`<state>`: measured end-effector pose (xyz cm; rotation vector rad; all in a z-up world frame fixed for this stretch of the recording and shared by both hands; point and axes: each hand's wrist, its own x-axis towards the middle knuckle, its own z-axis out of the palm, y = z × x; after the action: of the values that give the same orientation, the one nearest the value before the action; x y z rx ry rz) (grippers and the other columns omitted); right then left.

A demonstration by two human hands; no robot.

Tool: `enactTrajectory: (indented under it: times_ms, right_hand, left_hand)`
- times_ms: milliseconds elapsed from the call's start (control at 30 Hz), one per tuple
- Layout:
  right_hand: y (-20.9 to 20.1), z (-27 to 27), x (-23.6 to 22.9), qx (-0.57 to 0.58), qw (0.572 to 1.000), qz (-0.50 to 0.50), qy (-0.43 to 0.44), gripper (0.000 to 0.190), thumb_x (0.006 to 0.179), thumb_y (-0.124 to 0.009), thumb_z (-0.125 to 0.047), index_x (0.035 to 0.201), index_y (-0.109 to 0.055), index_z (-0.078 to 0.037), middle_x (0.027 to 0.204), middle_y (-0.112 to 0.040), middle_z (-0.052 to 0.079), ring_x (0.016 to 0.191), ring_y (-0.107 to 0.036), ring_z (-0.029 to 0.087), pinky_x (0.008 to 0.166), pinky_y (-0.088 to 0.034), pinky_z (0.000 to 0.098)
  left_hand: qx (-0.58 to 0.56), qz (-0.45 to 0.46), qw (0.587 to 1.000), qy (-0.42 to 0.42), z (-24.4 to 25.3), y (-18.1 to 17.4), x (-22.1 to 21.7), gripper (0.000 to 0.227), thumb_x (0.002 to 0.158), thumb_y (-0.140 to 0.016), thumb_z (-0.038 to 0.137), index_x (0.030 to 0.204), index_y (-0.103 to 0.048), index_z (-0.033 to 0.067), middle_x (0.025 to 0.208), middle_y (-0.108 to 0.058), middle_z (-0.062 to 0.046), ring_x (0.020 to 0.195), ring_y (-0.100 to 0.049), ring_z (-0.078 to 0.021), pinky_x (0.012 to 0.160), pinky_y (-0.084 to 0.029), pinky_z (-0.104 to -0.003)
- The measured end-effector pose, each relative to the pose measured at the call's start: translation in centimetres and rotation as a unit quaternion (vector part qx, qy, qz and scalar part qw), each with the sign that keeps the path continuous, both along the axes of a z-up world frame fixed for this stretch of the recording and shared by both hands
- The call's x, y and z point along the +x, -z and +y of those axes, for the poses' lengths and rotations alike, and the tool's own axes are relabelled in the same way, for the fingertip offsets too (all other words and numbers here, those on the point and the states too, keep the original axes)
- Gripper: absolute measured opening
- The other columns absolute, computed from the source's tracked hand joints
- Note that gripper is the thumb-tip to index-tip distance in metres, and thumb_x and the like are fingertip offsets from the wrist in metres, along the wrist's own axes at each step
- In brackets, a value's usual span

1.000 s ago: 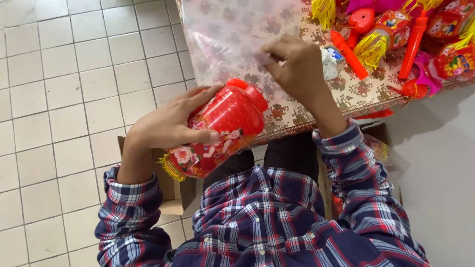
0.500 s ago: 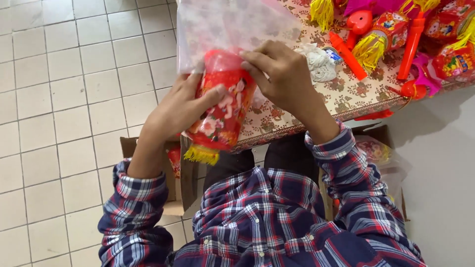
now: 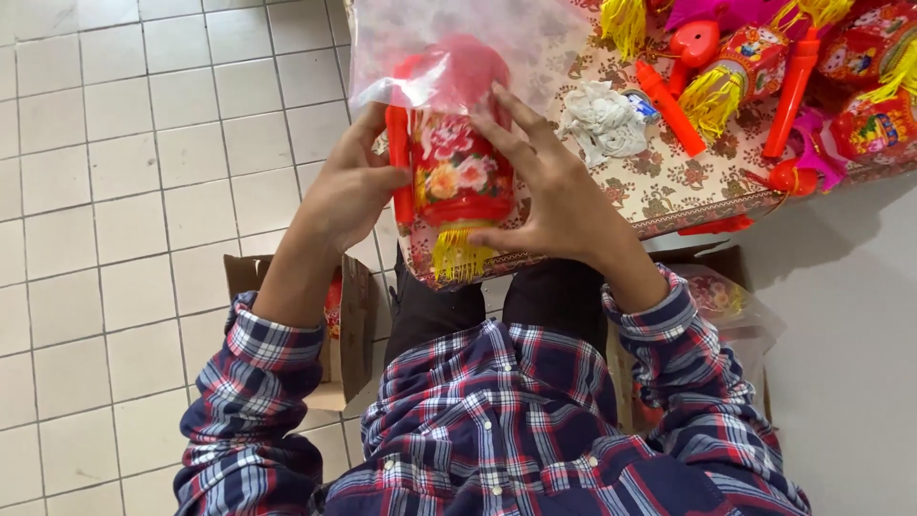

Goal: Assembling decorative red lanterns by gluing components together and then packing them into individual plastic bags.

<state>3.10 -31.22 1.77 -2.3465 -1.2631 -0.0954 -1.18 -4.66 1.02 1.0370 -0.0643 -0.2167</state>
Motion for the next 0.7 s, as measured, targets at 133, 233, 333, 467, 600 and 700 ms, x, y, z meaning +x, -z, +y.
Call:
enactTrajectory:
  times_ms: [133, 233, 333, 467, 600, 700]
  right_hand:
    - [0.3, -0.4, 0.0, 0.079, 0.995, -0.060, -0.012, 0.099, 0.086, -0.088, -0.048, 0.158, -0.034, -0.006, 0.158, -0.038, 0.022, 0.145, -0.047, 0.040, 0.115, -0.052, 0.0559]
    - [2.7, 0.0, 1.2, 0.175, 0.977, -0.124, 0.004, 0.079, 0.077, -0.090, -0.044, 0.140, -0.059, -0.008, 0.140, -0.054, 0.016, 0.128, -0.059, 0.044, 0.101, -0.055, 0.0552]
    - [2.1, -0.5, 0.8, 0.122, 0.988, -0.097, -0.005, 0.096, 0.086, -0.089, -0.032, 0.154, -0.027, -0.006, 0.139, -0.049, 0.017, 0.117, -0.051, 0.028, 0.103, -0.053, 0.0389]
    - [1.5, 0.0, 1.0, 0.112, 0.990, -0.080, 0.019, 0.093, 0.078, -0.089, -0.033, 0.151, -0.040, -0.002, 0.135, -0.036, 0.018, 0.127, -0.041, 0.030, 0.113, -0.052, 0.0439]
    - [1.8, 0.1, 1.2, 0.088, 0.995, -0.034, 0.039, 0.098, 0.084, -0.083, -0.060, 0.153, -0.030, -0.016, 0.166, -0.005, 0.017, 0.156, -0.015, 0.045, 0.121, -0.038, 0.0716]
    - [1.8, 0.3, 1.2, 0.110, 0.993, 0.037, 0.019, 0.099, 0.085, -0.090, -0.050, 0.153, -0.026, -0.016, 0.171, -0.001, 0.017, 0.158, -0.016, 0.052, 0.111, -0.051, 0.0652]
  left_hand:
    - [0.175, -0.040, 0.970, -0.163, -1.4, 0.3, -0.5, 0.041, 0.094, -0.068, 0.009, 0.126, -0.042, 0.0073, 0.143, -0.043, -0.023, 0.120, -0.065, -0.0357, 0.081, -0.074, -0.044]
    - [0.206, -0.177, 0.914, -0.300, -1.4, 6.3, 1.2, 0.069, 0.094, -0.088, 0.012, 0.136, -0.033, 0.0140, 0.133, -0.034, -0.019, 0.124, -0.050, -0.0450, 0.099, -0.058, -0.052]
    - [0.161, -0.046, 0.946, -0.279, -2.0, 2.4, 0.4, 0.101, 0.089, -0.086, 0.010, 0.157, -0.013, 0.0292, 0.143, -0.037, -0.034, 0.111, -0.076, -0.0389, 0.101, -0.068, -0.046]
    - [0.151, -0.049, 0.960, -0.229, -1.7, 2.0, 2.1, 0.082, 0.090, -0.077, 0.014, 0.155, -0.028, -0.0005, 0.163, -0.030, -0.022, 0.136, -0.057, -0.0324, 0.110, -0.059, -0.035]
    - [0.313, -0.101, 0.907, -0.263, -1.9, 4.3, 3.5, 0.074, 0.096, -0.072, 0.025, 0.154, -0.034, 0.0005, 0.103, -0.077, -0.010, 0.092, -0.074, -0.0150, 0.083, -0.066, -0.023]
    - [0.374, -0.124, 0.870, -0.296, -2.1, 6.1, 4.8, 0.071, 0.097, -0.068, 0.041, 0.151, -0.043, 0.0013, 0.092, -0.073, -0.006, 0.081, -0.070, -0.0121, 0.070, -0.063, -0.023]
